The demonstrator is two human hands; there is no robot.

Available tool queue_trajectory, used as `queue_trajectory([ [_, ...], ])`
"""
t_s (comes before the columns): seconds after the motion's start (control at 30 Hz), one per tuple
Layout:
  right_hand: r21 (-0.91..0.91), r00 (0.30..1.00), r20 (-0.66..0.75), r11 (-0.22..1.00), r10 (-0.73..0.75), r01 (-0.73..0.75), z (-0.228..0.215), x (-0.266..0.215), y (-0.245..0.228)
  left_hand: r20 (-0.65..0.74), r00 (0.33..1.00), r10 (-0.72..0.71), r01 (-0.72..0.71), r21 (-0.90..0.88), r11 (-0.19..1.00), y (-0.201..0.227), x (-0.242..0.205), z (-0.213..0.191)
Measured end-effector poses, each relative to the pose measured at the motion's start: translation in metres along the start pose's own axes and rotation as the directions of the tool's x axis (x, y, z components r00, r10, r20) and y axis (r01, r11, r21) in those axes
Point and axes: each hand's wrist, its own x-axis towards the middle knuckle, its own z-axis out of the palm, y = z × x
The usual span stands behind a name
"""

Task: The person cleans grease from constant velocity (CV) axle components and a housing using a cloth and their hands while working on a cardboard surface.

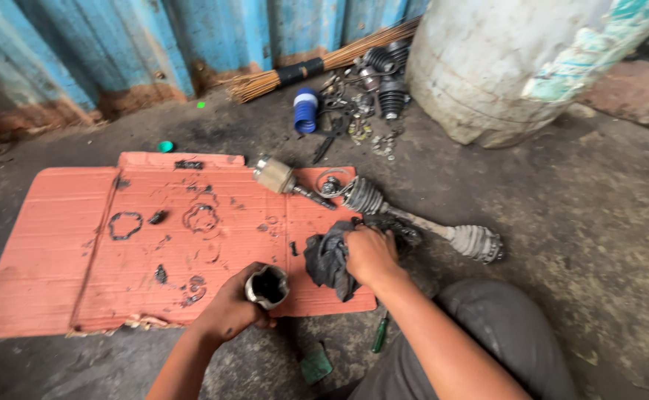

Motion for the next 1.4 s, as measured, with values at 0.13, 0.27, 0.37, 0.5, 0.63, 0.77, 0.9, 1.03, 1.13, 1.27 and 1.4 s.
queue_trajectory([
  [0.13, 0.082, 0.996, -0.092, 0.996, -0.015, 0.023, -0.027, -0.020, -0.005, 0.011, 0.999, -0.033, 0.034, -0.111, 0.993, -0.010, 0.002, 0.001],
  [0.27, 0.169, 0.983, -0.177, 0.982, -0.056, 0.086, -0.059, -0.029, -0.007, 0.003, 0.998, 0.069, -0.069, -0.030, 0.997, -0.017, 0.008, 0.002],
  [0.37, 0.357, 0.986, -0.156, 0.934, 0.053, 0.006, -0.082, -0.031, -0.012, 0.021, 1.000, -0.003, 0.005, -0.089, 0.996, -0.014, 0.007, -0.001],
  [0.5, 0.536, 0.996, 0.023, 0.839, 0.091, -0.089, -0.110, -0.023, -0.006, 0.006, 1.000, 0.000, 0.000, -0.041, 0.999, -0.009, 0.008, 0.000],
  [0.63, 0.490, 0.992, -0.026, 0.863, -0.126, 0.122, -0.090, -0.014, 0.023, 0.015, 0.994, -0.107, 0.108, -0.129, 0.986, -0.002, 0.003, -0.001],
  [0.77, 0.294, 0.955, -0.080, 0.909, -0.284, 0.295, -0.048, -0.018, 0.037, -0.013, 1.000, -0.027, 0.027, -0.044, 0.999, 0.005, 0.001, 0.000],
  [0.9, 0.408, 0.985, 0.170, 0.912, -0.038, -0.035, -0.063, -0.012, 0.027, 0.010, 0.994, -0.104, 0.105, -0.074, 0.992, 0.006, -0.002, 0.000],
  [1.03, 0.782, 0.973, 0.025, 0.611, -0.230, 0.124, -0.074, -0.005, 0.014, -0.004, 1.000, -0.016, 0.016, -0.004, 1.000, 0.005, -0.004, 0.000],
  [1.13, 0.841, 0.965, 0.007, 0.524, -0.261, 0.136, -0.075, -0.004, 0.015, -0.014, 1.000, -0.022, 0.023, 0.023, 0.999, 0.007, -0.001, 0.001],
  [1.27, 0.757, 0.971, -0.179, 0.608, -0.159, 0.240, -0.082, -0.011, 0.008, -0.004, 1.000, 0.019, -0.019, 0.047, 0.999, 0.006, -0.003, 0.000],
  [1.4, 0.687, 0.989, -0.102, 0.712, -0.107, 0.148, -0.090, -0.015, 0.004, -0.019, 1.000, -0.010, 0.011, 0.049, 0.999, 0.007, -0.004, 0.002],
])
